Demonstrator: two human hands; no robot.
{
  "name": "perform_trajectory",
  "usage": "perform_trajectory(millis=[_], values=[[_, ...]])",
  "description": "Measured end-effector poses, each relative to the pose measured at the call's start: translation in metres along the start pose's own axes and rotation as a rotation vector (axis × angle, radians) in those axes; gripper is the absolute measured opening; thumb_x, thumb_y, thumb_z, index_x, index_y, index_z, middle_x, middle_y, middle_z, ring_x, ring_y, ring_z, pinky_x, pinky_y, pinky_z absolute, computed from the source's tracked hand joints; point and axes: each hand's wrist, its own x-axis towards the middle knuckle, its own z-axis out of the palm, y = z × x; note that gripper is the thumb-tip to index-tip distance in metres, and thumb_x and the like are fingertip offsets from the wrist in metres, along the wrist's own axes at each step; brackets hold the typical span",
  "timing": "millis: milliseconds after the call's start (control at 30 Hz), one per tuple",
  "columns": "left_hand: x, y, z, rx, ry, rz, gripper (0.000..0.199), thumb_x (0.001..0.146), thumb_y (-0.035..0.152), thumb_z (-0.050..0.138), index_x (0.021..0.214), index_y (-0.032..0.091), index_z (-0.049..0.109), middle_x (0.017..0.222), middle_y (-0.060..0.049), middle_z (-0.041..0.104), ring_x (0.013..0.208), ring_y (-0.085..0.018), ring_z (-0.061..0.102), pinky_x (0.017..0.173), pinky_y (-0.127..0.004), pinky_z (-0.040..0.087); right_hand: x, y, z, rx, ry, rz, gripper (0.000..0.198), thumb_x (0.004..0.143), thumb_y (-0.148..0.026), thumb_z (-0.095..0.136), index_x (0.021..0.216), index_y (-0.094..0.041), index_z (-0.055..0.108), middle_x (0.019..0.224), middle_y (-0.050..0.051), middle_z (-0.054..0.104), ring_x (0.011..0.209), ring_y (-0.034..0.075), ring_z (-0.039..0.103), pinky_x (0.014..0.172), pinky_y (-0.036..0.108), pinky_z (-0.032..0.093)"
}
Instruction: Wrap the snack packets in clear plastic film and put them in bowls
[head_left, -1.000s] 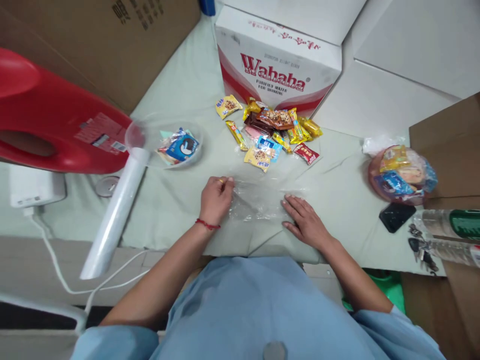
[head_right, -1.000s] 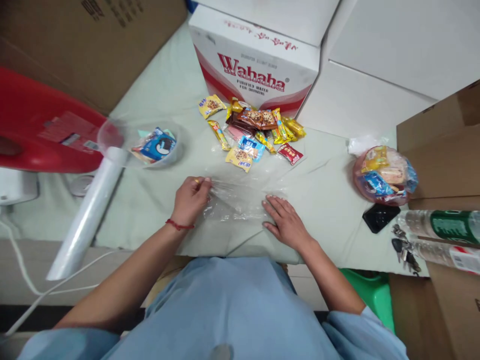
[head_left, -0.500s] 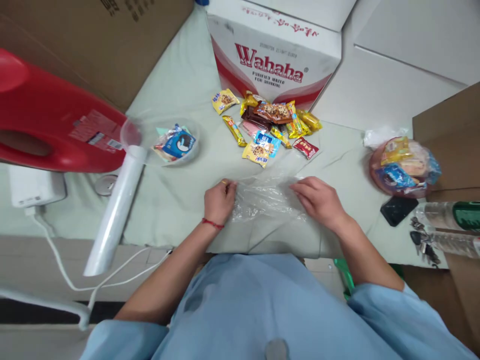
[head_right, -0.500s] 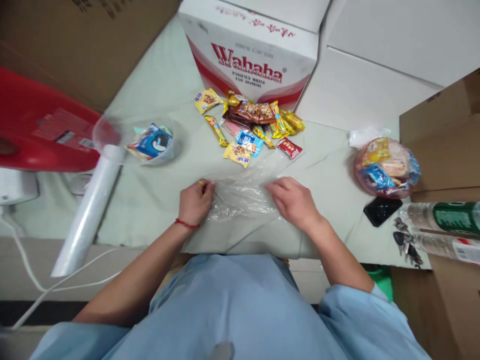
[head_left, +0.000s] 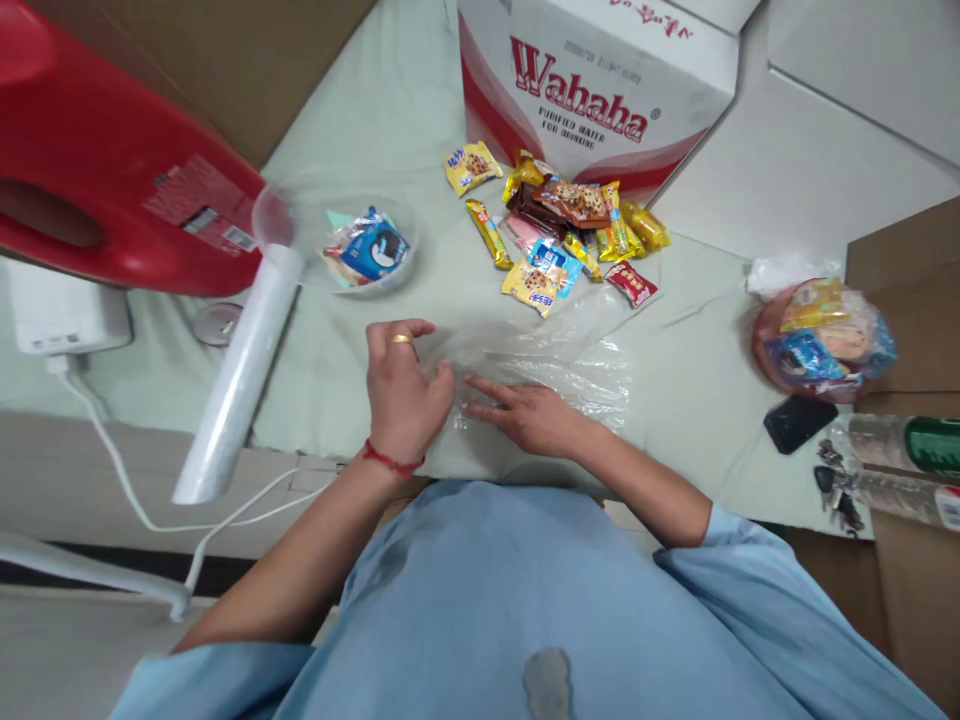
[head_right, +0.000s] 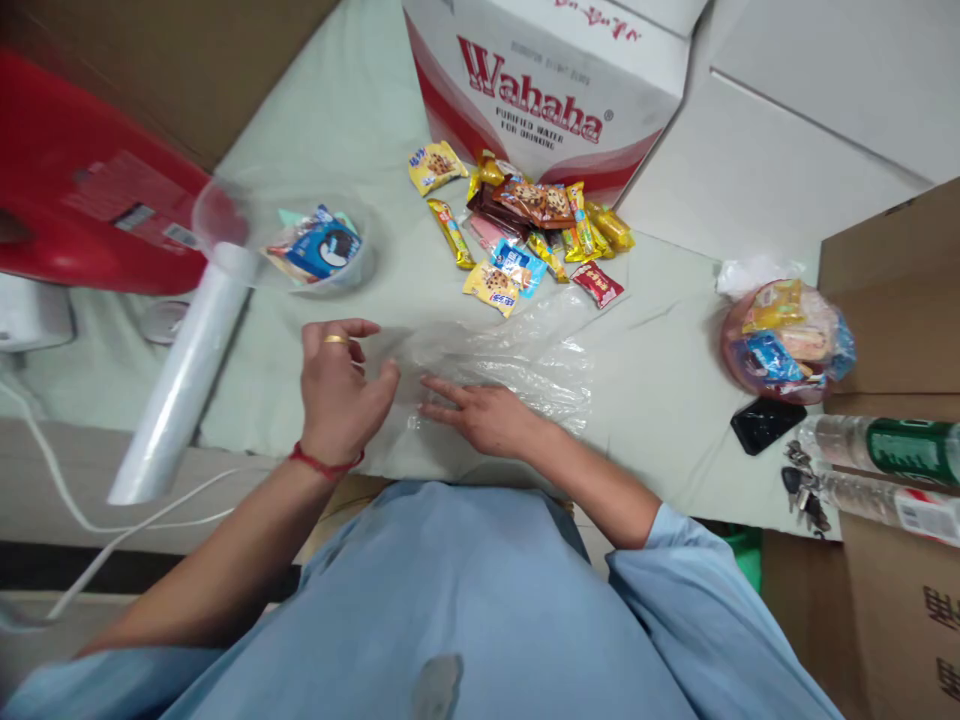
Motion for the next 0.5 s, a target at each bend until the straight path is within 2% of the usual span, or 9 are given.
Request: perform_trajectory(millis=[33,100,133,200,267,333,433,500], values=[[-0.007,0.011,-0.003,-0.033,-0.016,0.072,0.028,0.079,0.016,0.061,0.106,0.02,0.067,0.109,-0.007,0.065,0.084,-0.018,0.063,0.086,-0.037,0.056,0.002,0.0,0.002,0.016,0.006,0.007,0.05,0.106,-0.015,0.05,0.152,-0.031,0.058,0.171,0.005,0.043,0.12,0.024,0.068,0.092,0.036,0.054],[-0.015,0.031,0.002,-0.13,-0.176,0.249,0.02,0.084,0.012,0.053,0.091,0.021,0.069,0.095,-0.004,0.069,0.087,-0.019,0.066,0.087,-0.035,0.057,0.006,-0.001,0.006,0.039,-0.01,0.039,0.042,0.105,-0.015,0.052,0.143,-0.026,0.067,0.156,0.009,0.061,0.116,0.025,0.069,0.093,0.037,0.055],[-0.016,0.038,0.01,-0.15,-0.252,0.322,0.022,0.085,0.012,0.051,0.089,0.021,0.07,0.094,-0.005,0.072,0.094,-0.02,0.068,0.092,-0.036,0.057,0.008,-0.002,0.009,0.042,-0.031,0.061,0.037,0.104,-0.014,0.053,0.135,-0.022,0.071,0.144,0.011,0.07,0.113,0.026,0.07,0.094,0.038,0.055],[-0.012,0.043,0.033,-0.082,-0.301,0.361,0.027,0.091,0.014,0.048,0.097,0.019,0.074,0.109,-0.009,0.077,0.113,-0.024,0.069,0.105,-0.042,0.054,0.008,-0.009,0.016,0.037,-0.065,0.083,0.03,0.102,-0.011,0.054,0.123,-0.015,0.076,0.123,0.014,0.077,0.112,0.028,0.069,0.097,0.04,0.054],[-0.004,0.034,0.055,0.072,-0.299,0.334,0.034,0.097,0.021,0.047,0.115,0.014,0.075,0.137,-0.015,0.072,0.137,-0.031,0.06,0.118,-0.052,0.046,0.004,-0.02,0.022,0.043,-0.059,0.085,0.028,0.101,-0.012,0.056,0.12,-0.015,0.076,0.119,0.015,0.077,0.114,0.03,0.068,0.099,0.043,0.053],[0.001,0.017,0.069,0.19,-0.338,0.326,0.043,0.103,0.029,0.043,0.133,0.013,0.07,0.154,-0.017,0.062,0.15,-0.034,0.05,0.124,-0.057,0.038,-0.005,-0.034,0.024,0.083,-0.029,0.087,0.031,0.102,-0.014,0.055,0.126,-0.018,0.074,0.125,0.014,0.075,0.117,0.029,0.066,0.099,0.043,0.053],[-0.001,-0.01,0.073,0.277,-0.38,0.375,0.052,0.108,0.034,0.035,0.15,0.015,0.06,0.164,-0.014,0.052,0.156,-0.033,0.043,0.129,-0.061,0.029,-0.018,-0.044,0.01,0.233,-0.012,0.08,0.036,0.104,-0.018,0.055,0.135,-0.025,0.069,0.133,0.009,0.073,0.114,0.024,0.068,0.096,0.036,0.054],[-0.005,-0.022,0.07,0.307,-0.387,0.435,0.055,0.109,0.036,0.034,0.157,0.017,0.052,0.168,-0.012,0.046,0.159,-0.032,0.039,0.13,-0.064,0.023,-0.019,-0.033,-0.011,0.315,0.021,0.113,0.035,0.105,-0.021,0.053,0.136,-0.028,0.069,0.131,0.005,0.074,0.111,0.02,0.07,0.094,0.031,0.054]])
